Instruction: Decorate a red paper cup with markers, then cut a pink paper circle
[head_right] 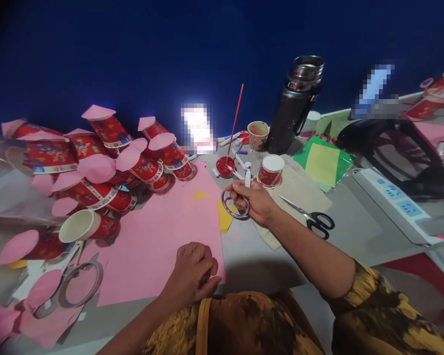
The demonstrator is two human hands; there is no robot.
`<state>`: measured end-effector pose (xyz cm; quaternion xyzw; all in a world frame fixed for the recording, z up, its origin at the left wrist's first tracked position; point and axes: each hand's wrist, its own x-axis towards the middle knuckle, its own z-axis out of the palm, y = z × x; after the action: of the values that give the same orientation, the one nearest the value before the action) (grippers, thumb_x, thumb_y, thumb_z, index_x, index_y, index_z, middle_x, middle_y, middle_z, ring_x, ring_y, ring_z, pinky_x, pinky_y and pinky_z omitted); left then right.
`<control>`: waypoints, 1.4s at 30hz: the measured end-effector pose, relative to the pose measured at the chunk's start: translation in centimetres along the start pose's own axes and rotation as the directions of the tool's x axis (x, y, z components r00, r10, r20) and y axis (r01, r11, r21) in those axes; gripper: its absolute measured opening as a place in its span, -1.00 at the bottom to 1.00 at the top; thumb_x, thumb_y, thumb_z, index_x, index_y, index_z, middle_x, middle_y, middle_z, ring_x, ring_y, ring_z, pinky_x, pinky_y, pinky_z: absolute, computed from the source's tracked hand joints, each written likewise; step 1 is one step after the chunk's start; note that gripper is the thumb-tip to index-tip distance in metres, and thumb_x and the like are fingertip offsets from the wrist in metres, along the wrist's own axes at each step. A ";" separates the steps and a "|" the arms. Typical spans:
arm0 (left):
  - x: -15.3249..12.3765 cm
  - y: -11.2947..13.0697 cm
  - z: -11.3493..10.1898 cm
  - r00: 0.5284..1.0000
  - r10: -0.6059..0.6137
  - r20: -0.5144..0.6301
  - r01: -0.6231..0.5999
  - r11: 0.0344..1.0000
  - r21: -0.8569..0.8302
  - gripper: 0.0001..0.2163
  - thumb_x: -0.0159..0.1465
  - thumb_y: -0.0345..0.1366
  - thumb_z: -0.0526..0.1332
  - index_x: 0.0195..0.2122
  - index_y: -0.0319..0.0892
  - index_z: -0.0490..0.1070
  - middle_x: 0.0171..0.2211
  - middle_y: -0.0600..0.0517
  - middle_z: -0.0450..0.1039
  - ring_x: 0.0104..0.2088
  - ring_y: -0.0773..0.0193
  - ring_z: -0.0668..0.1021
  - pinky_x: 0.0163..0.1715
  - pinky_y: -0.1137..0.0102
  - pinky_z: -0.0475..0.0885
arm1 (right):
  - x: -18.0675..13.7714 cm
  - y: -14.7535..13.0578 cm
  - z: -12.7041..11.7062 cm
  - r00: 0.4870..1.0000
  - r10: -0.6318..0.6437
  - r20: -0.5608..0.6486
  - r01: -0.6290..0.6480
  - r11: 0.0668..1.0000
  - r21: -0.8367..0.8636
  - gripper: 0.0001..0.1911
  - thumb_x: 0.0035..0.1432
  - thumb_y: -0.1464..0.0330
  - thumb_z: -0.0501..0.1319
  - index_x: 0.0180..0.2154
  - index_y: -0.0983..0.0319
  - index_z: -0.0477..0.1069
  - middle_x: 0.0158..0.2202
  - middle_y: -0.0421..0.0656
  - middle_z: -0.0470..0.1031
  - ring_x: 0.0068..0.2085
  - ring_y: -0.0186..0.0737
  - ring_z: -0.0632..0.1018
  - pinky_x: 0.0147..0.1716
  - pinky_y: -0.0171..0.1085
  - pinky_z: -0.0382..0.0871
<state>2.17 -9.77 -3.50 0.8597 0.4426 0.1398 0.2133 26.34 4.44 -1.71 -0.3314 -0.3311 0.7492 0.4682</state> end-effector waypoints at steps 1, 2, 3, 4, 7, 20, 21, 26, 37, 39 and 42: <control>0.0 0.0 0.2 1.000 -0.017 0.007 0.017 1.000 0.003 -0.86 0.24 -0.26 0.43 -0.34 -0.11 0.48 -0.26 0.01 0.47 -0.13 0.08 0.47 -0.13 0.18 0.27 | 0.0 0.2 0.0 1.000 0.006 0.005 -0.006 1.000 0.007 -0.67 0.07 0.18 0.54 -0.31 0.29 0.57 -0.52 -0.30 0.45 -0.64 -0.56 0.20 -0.63 -0.46 0.09; 0.0 0.1 0.4 0.999 -0.035 0.008 0.035 0.999 0.005 -0.84 0.24 -0.22 0.43 -0.33 -0.12 0.47 -0.24 -0.01 0.46 -0.11 0.06 0.47 -0.12 0.17 0.27 | 0.0 0.3 0.0 1.000 0.013 0.011 -0.013 1.000 0.013 -0.68 0.08 0.19 0.54 -0.31 0.29 0.58 -0.52 -0.29 0.45 -0.64 -0.56 0.21 -0.63 -0.46 0.09; 0.0 0.1 0.6 0.999 -0.054 0.005 0.054 0.999 0.004 -0.82 0.24 -0.20 0.42 -0.34 -0.12 0.46 -0.22 -0.02 0.44 -0.09 0.04 0.47 -0.11 0.16 0.27 | 0.0 0.5 0.0 1.000 0.019 0.017 -0.019 1.000 0.019 -0.69 0.08 0.20 0.55 -0.32 0.29 0.58 -0.52 -0.29 0.46 -0.64 -0.55 0.22 -0.63 -0.45 0.09; -0.1 0.2 0.8 0.997 -0.073 0.000 0.073 0.997 0.004 -0.81 0.24 -0.19 0.41 -0.34 -0.13 0.45 -0.22 -0.02 0.43 -0.07 0.02 0.46 -0.10 0.15 0.28 | 0.0 0.6 0.0 0.999 0.024 0.022 -0.025 0.999 0.025 -0.69 0.07 0.21 0.55 -0.32 0.29 0.58 -0.52 -0.28 0.47 -0.64 -0.55 0.22 -0.64 -0.45 0.09; -0.3 0.3 1.2 0.991 -0.130 -0.013 0.130 0.992 0.001 -0.89 0.20 -0.31 0.36 -0.33 -0.13 0.43 -0.20 -0.04 0.41 -0.04 0.00 0.44 -0.06 0.11 0.27 | 0.0 1.0 0.2 0.999 0.036 0.035 -0.037 0.998 0.046 -0.70 0.06 0.22 0.55 -0.34 0.30 0.59 -0.52 -0.26 0.48 -0.64 -0.54 0.23 -0.64 -0.44 0.09; 3.9 2.7 -3.9 0.884 -0.327 0.334 0.347 0.938 0.002 -0.85 0.15 -0.40 0.39 -0.42 -0.13 0.42 -0.17 0.01 0.48 -0.03 0.03 0.42 -0.10 0.16 0.26 | 0.3 1.9 0.1 0.993 0.079 0.084 -0.085 0.994 0.072 -0.66 0.08 0.18 0.55 -0.31 0.32 0.59 -0.51 -0.25 0.50 -0.63 -0.54 0.26 -0.63 -0.45 0.05; 4.3 2.6 -4.1 0.878 -0.334 0.342 0.352 0.936 0.009 -0.82 0.16 -0.37 0.42 -0.44 -0.13 0.41 -0.18 0.02 0.49 -0.03 0.02 0.42 -0.10 0.16 0.26 | 0.2 1.9 0.0 0.993 0.081 0.087 -0.087 0.994 0.071 -0.66 0.09 0.18 0.55 -0.31 0.32 0.59 -0.51 -0.25 0.50 -0.63 -0.54 0.26 -0.63 -0.45 0.04; 4.1 1.6 -5.0 0.883 -0.261 0.391 0.326 0.939 -0.110 -0.76 0.08 -0.30 0.54 -0.39 -0.11 0.47 -0.16 0.02 0.51 -0.01 0.00 0.46 -0.05 0.16 0.31 | 0.0 1.9 0.0 0.991 0.089 0.103 -0.098 0.992 0.080 -0.67 0.11 0.19 0.55 -0.29 0.32 0.60 -0.49 -0.21 0.53 -0.62 -0.54 0.27 -0.61 -0.45 0.03; 7.4 0.2 -8.1 0.806 -0.577 0.132 0.447 0.448 -0.774 -0.55 0.23 0.02 0.32 0.01 -0.19 0.49 -0.27 -0.08 0.64 -0.39 0.19 0.59 -0.47 0.37 0.41 | -0.9 1.8 2.6 0.972 0.145 0.183 -0.184 0.959 0.216 -0.65 0.13 0.13 0.54 -0.29 0.23 0.52 -0.51 -0.31 0.44 -0.62 -0.53 0.17 -0.56 -0.41 0.12; 7.7 -0.1 -8.2 0.817 -0.548 0.179 0.458 0.428 -0.779 -0.63 0.24 0.01 0.30 -0.16 -0.21 0.55 -0.50 0.01 0.55 -0.51 0.25 0.52 -0.52 0.41 0.34 | -1.1 2.2 2.9 0.969 0.160 0.189 -0.201 0.955 0.220 -0.60 0.10 0.09 0.56 -0.25 0.22 0.53 -0.47 -0.26 0.51 -0.59 -0.48 0.30 -0.53 -0.38 0.23; 7.5 -1.4 -8.9 0.794 -0.576 0.191 0.501 0.445 -0.742 -0.66 0.20 0.00 0.30 -0.30 -0.22 0.57 -0.58 0.04 0.50 -0.58 0.31 0.44 -0.52 0.41 0.32 | -1.1 2.3 2.5 0.989 0.120 0.087 -0.125 0.991 0.049 -0.49 0.15 0.00 0.51 -0.06 0.21 0.54 -0.29 -0.10 0.66 -0.40 -0.28 0.58 -0.39 -0.29 0.43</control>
<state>1.67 -0.72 3.90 0.4933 0.5993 0.2754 0.5671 23.60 2.13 -1.97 -0.3064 -0.3093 0.7985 0.4157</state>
